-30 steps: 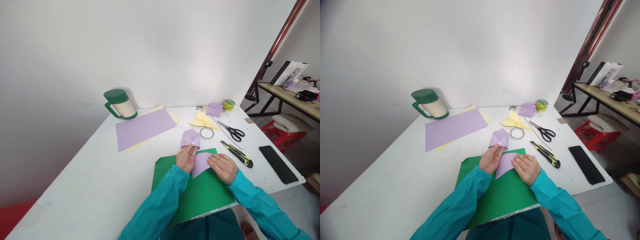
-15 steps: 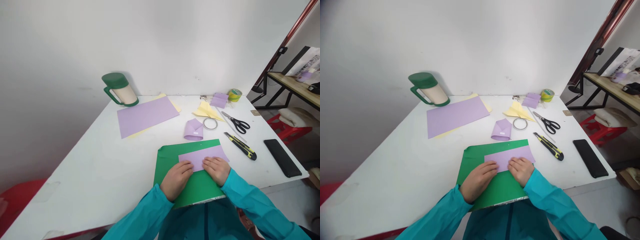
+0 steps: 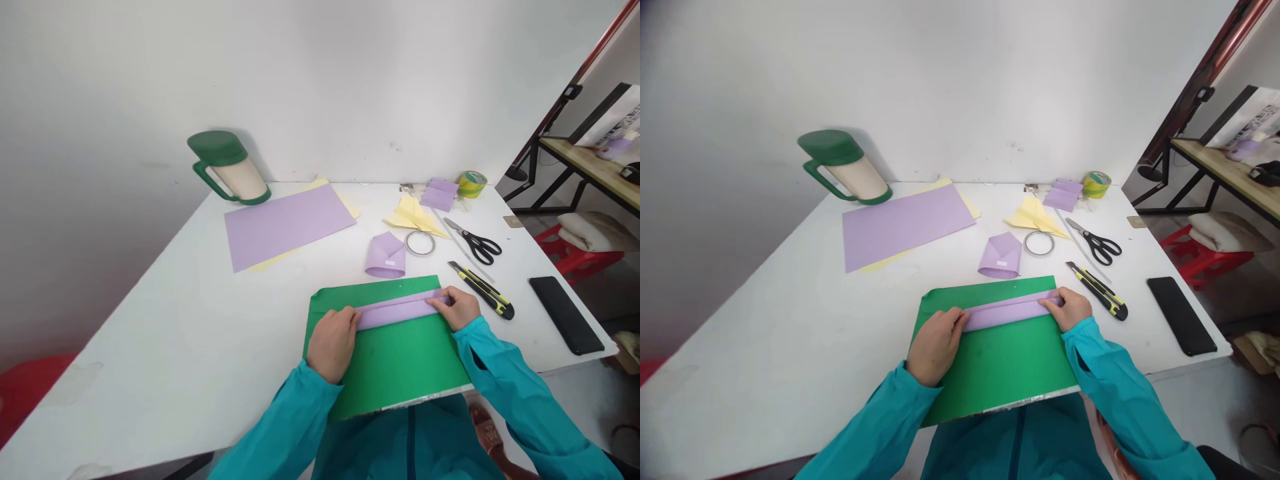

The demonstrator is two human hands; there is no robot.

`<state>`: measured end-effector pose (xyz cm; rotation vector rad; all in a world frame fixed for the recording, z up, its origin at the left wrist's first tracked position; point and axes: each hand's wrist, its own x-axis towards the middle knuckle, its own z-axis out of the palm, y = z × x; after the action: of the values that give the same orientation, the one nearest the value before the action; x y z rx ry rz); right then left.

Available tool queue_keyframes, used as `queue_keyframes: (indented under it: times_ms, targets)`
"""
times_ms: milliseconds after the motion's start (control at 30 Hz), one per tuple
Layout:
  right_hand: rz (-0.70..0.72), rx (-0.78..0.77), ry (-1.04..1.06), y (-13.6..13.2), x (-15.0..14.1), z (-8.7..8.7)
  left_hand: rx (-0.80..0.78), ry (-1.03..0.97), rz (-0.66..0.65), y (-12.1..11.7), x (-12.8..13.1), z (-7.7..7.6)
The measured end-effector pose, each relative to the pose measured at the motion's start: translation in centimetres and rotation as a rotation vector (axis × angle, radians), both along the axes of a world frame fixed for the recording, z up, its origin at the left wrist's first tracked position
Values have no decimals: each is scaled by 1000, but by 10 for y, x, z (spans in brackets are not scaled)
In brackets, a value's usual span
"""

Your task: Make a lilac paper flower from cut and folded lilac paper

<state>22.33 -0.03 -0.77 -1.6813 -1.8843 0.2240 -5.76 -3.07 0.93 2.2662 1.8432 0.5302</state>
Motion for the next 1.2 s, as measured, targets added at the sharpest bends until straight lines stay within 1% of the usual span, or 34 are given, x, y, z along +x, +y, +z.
queue_keyframes:
  times_ms: [67, 133, 267, 433, 533, 667, 800, 1000, 1200]
  targets:
    - [-21, -36, -27, 4, 0, 3, 16, 105, 52, 1, 6, -1]
    - [-8, -66, -48, 7, 2, 5, 33, 162, 83, 0, 10, -2]
    - [35, -106, -75, 9, 7, 6, 84, 212, 131, -2, 14, -4]
    - [-21, -100, -140, 11, 2, 2, 130, 271, 180, -2, 20, -8]
    - [-43, -95, -183, 11, -4, 1, 104, 303, 181, -1, 23, -8]
    - [-64, -93, -299, 10, -8, 4, 73, 301, 182, 1, 23, -7]
    - [-63, -107, -377, 11, -11, 6, 72, 310, 182, 2, 23, -6]
    - [-78, -147, -420, 12, -12, 9, 133, 368, 162, 4, 22, -9]
    - [-76, -170, -424, 13, -12, 10, 229, 396, 165, 4, 22, -11]
